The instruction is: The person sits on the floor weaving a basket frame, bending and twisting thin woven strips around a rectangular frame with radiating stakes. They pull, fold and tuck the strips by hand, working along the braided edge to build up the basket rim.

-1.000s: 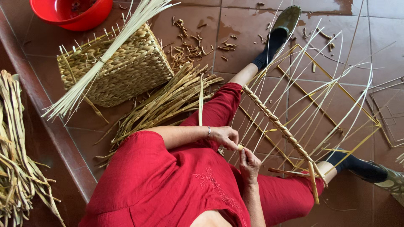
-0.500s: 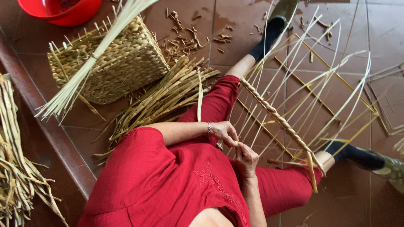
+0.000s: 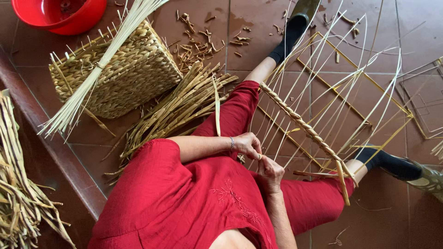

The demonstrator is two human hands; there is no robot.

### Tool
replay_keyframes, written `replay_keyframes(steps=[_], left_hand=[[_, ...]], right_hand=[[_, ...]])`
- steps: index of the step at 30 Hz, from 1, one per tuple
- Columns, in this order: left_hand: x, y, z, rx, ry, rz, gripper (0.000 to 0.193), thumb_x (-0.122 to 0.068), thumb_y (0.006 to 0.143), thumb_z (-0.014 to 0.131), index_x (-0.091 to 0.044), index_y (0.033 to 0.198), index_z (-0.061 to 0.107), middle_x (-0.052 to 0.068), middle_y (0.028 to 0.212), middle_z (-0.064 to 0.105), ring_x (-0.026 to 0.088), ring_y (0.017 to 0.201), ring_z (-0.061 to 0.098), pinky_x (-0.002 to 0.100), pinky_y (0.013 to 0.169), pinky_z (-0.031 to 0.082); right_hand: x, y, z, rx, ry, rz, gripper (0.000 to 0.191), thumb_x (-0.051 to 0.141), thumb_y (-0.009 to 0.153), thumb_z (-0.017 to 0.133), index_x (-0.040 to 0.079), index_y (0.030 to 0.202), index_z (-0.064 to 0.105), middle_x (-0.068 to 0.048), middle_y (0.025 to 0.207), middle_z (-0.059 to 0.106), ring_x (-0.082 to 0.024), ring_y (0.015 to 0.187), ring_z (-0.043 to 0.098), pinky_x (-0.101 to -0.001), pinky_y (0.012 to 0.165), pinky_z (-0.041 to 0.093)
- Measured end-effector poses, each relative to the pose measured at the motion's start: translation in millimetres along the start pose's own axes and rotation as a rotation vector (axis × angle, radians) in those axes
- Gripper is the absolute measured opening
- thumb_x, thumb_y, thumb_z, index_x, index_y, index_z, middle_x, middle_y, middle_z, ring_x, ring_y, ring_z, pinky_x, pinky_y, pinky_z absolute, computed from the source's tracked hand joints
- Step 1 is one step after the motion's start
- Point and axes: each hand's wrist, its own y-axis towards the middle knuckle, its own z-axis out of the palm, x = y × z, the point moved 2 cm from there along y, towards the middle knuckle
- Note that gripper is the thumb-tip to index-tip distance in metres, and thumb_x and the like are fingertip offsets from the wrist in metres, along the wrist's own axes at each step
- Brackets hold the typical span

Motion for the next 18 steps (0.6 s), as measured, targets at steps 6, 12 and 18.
replay_keyframes(steps=[6,12,18], left_hand=[[14.2,9.3,4.5,-0.130,0.257,0.080,0.020,-0.015,0.078,0.087,-0.001,0.091,0.078,0.009,0.085,0.078,0.014,0.079,0.075,0.030,0.070,0.062],[22.2,14.7,5.2,-0.138,0.209,0.257,0.022,-0.020,0.089,0.071,-0.005,0.104,0.076,0.010,0.092,0.079,0.016,0.089,0.077,0.032,0.080,0.062],[4.8,4.0,2.7,-0.111,0.393,0.174,0.033,-0.038,0.089,0.071,-0.008,0.103,0.077,0.009,0.092,0.080,0.018,0.088,0.078,0.034,0.082,0.061]], right_hand=[[-3.2,-5.1,4.1,0.003,-0.002,-0.013,0.005,0.008,0.096,0.068,0.010,0.094,0.072,-0.011,0.082,0.073,-0.027,0.070,0.072,-0.0372,0.060,0.056],[-32.0,-9.6,11.6,-0.047,0.037,0.122,0.005,0.011,0.097,0.071,0.008,0.098,0.074,-0.012,0.080,0.072,-0.026,0.065,0.070,-0.0363,0.059,0.054],[-41.3,-15.8,11.9,0.006,0.078,0.152,0.007,0.013,0.094,0.073,0.008,0.099,0.074,-0.012,0.079,0.071,-0.024,0.064,0.070,-0.0347,0.059,0.054]])
